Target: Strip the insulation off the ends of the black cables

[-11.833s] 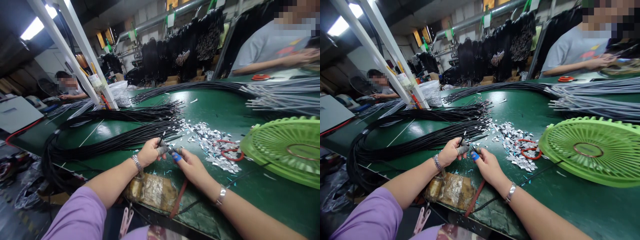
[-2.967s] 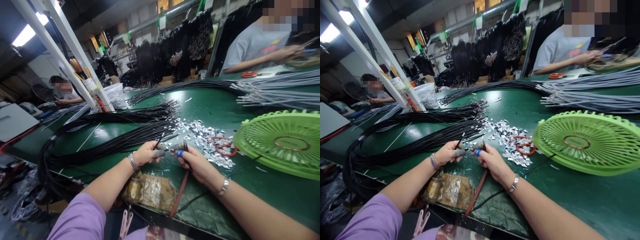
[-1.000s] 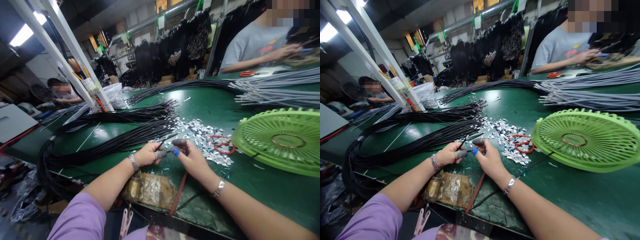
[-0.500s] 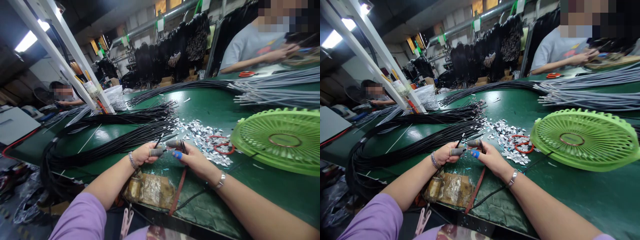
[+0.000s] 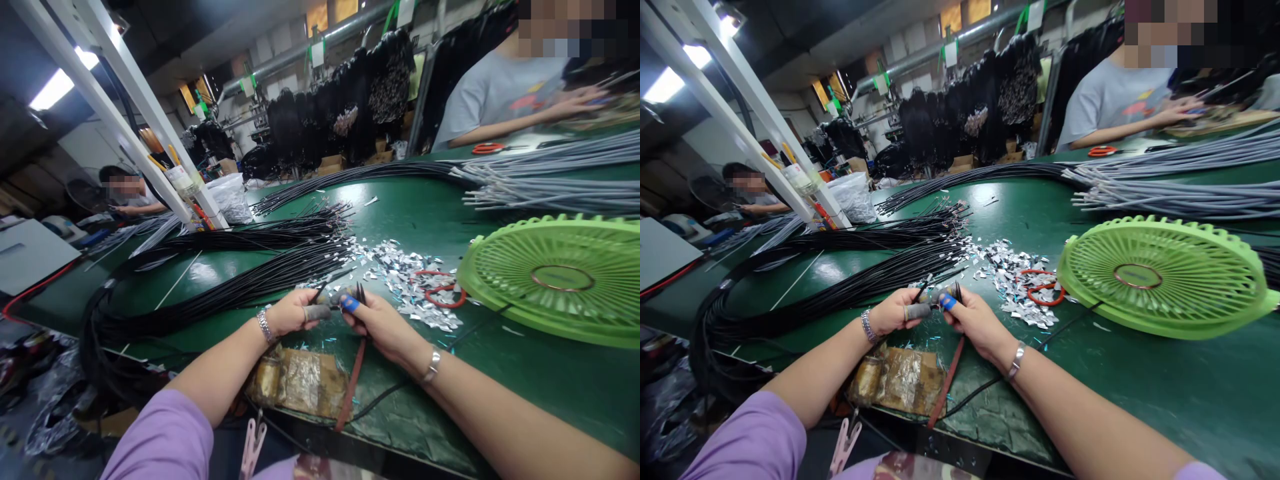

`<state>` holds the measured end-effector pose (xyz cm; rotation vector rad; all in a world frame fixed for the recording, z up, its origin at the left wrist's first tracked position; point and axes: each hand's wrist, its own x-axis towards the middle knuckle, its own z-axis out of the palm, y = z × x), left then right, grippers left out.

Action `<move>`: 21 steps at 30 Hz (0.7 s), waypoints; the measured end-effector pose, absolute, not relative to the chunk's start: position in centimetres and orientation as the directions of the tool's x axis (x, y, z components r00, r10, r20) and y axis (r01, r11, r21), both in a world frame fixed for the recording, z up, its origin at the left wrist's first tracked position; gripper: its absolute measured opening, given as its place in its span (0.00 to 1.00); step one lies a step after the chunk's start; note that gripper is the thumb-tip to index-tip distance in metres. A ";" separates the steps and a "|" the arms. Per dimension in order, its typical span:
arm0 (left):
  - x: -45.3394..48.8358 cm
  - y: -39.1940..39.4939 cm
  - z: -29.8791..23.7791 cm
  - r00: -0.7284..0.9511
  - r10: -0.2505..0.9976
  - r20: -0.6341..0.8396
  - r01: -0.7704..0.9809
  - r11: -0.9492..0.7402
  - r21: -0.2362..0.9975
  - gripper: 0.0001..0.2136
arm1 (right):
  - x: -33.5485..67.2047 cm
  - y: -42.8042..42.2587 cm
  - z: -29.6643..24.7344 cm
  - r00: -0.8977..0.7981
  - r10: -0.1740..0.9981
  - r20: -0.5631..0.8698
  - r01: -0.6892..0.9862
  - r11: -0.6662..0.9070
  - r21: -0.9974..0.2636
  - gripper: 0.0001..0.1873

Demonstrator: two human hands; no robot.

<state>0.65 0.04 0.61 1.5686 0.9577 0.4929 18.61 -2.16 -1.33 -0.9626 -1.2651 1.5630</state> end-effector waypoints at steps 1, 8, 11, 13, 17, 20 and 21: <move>0.7 0.0 0.6 0.531 0.840 -0.114 0.318 -0.074 0.945 0.20 | 18.6 -2.1 -1.4 -0.291 0.956 -0.033 -0.145 -0.078 -0.986 0.28; 0.8 -0.7 0.5 0.415 0.877 0.241 0.611 -0.465 0.640 0.10 | 18.5 -1.7 -2.1 -0.228 0.964 0.139 0.057 0.156 -0.986 0.26; 0.8 -1.0 0.3 0.449 0.862 0.235 0.707 -0.504 0.496 0.07 | 18.4 -1.6 -2.4 -0.198 0.968 0.154 0.104 0.177 -0.979 0.22; 0.8 -1.0 0.3 0.448 0.864 0.230 0.721 -0.501 0.479 0.08 | 18.5 -1.7 -2.4 -0.196 0.966 0.170 0.134 0.198 -0.971 0.18; 0.9 -0.7 0.7 0.443 0.877 0.187 0.604 -0.446 0.661 0.14 | 18.8 -1.8 -2.1 -0.191 0.956 0.223 0.164 0.255 -0.953 0.14; 0.9 -0.3 0.9 0.494 0.869 0.035 0.454 -0.292 0.842 0.19 | 19.0 -1.9 -1.7 -0.211 0.946 0.248 0.126 0.278 -0.952 0.11; 0.9 -0.3 0.9 0.519 0.855 -0.020 0.411 -0.229 0.882 0.20 | 19.1 -1.9 -1.6 -0.230 0.941 0.246 0.096 0.274 -0.957 0.10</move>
